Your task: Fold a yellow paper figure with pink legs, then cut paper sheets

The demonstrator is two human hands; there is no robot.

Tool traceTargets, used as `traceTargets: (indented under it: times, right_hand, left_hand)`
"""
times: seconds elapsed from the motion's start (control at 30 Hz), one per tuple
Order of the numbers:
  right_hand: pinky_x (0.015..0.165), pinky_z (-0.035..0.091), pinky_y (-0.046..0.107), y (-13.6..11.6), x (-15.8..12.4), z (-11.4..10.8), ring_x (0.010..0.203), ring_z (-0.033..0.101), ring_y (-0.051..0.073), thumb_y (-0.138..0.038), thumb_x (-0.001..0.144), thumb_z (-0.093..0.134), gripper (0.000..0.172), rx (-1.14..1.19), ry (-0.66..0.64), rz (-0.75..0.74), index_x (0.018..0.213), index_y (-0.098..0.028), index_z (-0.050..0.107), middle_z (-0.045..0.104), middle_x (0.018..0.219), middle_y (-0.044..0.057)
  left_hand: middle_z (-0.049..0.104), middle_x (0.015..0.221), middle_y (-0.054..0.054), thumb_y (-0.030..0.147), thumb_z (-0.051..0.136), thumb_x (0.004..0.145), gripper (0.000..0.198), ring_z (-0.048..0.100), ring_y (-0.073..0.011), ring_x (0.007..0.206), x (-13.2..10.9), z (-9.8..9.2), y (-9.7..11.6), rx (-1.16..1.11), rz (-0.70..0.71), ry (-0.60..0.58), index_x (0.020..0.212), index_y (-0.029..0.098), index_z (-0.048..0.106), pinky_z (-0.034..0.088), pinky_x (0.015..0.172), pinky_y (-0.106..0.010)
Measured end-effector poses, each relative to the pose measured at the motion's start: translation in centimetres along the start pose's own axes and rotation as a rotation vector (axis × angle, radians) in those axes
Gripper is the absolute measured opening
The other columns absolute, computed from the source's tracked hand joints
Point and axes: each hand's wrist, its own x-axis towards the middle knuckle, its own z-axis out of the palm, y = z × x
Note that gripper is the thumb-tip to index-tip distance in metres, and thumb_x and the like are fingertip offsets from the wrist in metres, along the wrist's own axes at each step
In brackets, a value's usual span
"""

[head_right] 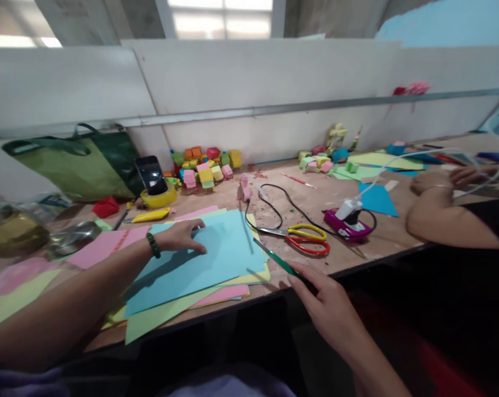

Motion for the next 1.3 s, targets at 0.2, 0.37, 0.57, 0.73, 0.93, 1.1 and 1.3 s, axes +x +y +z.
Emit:
traceTargets:
  times: [0.2,0.37,0.57,0.73,0.93,1.1,1.3]
  right_hand:
    - [0.075,0.055,0.031,-0.5,-0.4,0.6,0.09,0.068,0.023,-0.042,0.084,0.055,0.03,-0.077,0.083,-0.064,0.103,-0.022,0.068,0.072,0.101,0.005]
    - [0.081,0.051,0.03,-2.5,-0.5,1.3,0.092,0.065,0.022,-0.04,0.082,0.062,0.025,0.027,0.17,-0.133,0.1,-0.024,0.067,0.07,0.1,0.003]
    - [0.045,0.038,0.021,-4.5,0.7,2.8,0.046,0.047,0.009,-0.048,0.088,0.051,0.031,0.568,-0.02,0.136,0.084,-0.019,0.06,0.06,0.061,-0.001]
    - [0.047,0.036,0.019,-3.7,1.3,3.7,0.051,0.048,0.007,-0.049,0.084,0.059,0.032,0.765,-0.189,0.231,0.095,-0.019,0.059,0.06,0.071,0.0]
    - [0.042,0.023,0.02,-3.4,1.3,3.1,0.047,0.03,0.007,-0.053,0.079,0.06,0.035,0.56,-0.16,0.237,0.076,-0.018,0.058,0.037,0.056,-0.006]
    - [0.047,0.031,0.023,-2.9,1.3,1.8,0.051,0.037,0.011,-0.053,0.083,0.052,0.041,0.258,-0.127,0.092,0.06,-0.02,0.049,0.039,0.055,-0.003]
    - [0.046,0.034,0.023,-1.5,1.2,2.0,0.051,0.042,0.011,-0.052,0.087,0.046,0.039,0.106,-0.142,0.076,0.067,-0.02,0.053,0.045,0.059,-0.002]
  left_hand:
    - [0.063,0.103,-0.009,0.05,0.07,0.069,0.054,0.059,-0.0234,0.091,-0.1,0.8,0.7,-0.038,0.038,0.177,0.111,0.017,0.059,0.045,0.08,-0.034]
    - [0.066,0.084,-0.004,0.051,0.06,0.08,0.041,0.06,-0.0166,0.076,-2.3,0.4,5.1,-0.358,0.221,0.233,0.102,0.016,0.064,0.047,0.074,-0.029]
    - [0.067,0.087,-0.003,0.042,0.064,0.079,0.032,0.061,-0.0165,0.079,-5.1,0.4,6.8,-0.28,0.264,0.15,0.1,0.018,0.066,0.047,0.074,-0.028]
    - [0.062,0.11,-0.012,0.046,0.056,0.084,0.041,0.057,-0.0255,0.101,-4.7,0.7,3.3,0.048,0.212,0.21,0.112,0.016,0.064,0.043,0.09,-0.038]
    - [0.053,0.119,-0.019,0.067,0.057,0.073,0.072,0.05,-0.0346,0.11,-2.4,1.3,0.4,0.176,0.027,0.159,0.12,0.012,0.058,0.042,0.092,-0.043]
    - [0.055,0.111,-0.015,0.071,0.063,0.064,0.075,0.055,-0.0313,0.102,-1.4,1.0,-0.1,0.118,0.008,0.127,0.116,0.016,0.058,0.043,0.086,-0.038]
    - [0.061,0.099,-0.009,0.065,0.073,0.054,0.074,0.058,-0.0255,0.089,0.1,-0.1,0.1,0.039,0.011,-0.009,0.107,0.017,0.056,0.042,0.07,-0.029]
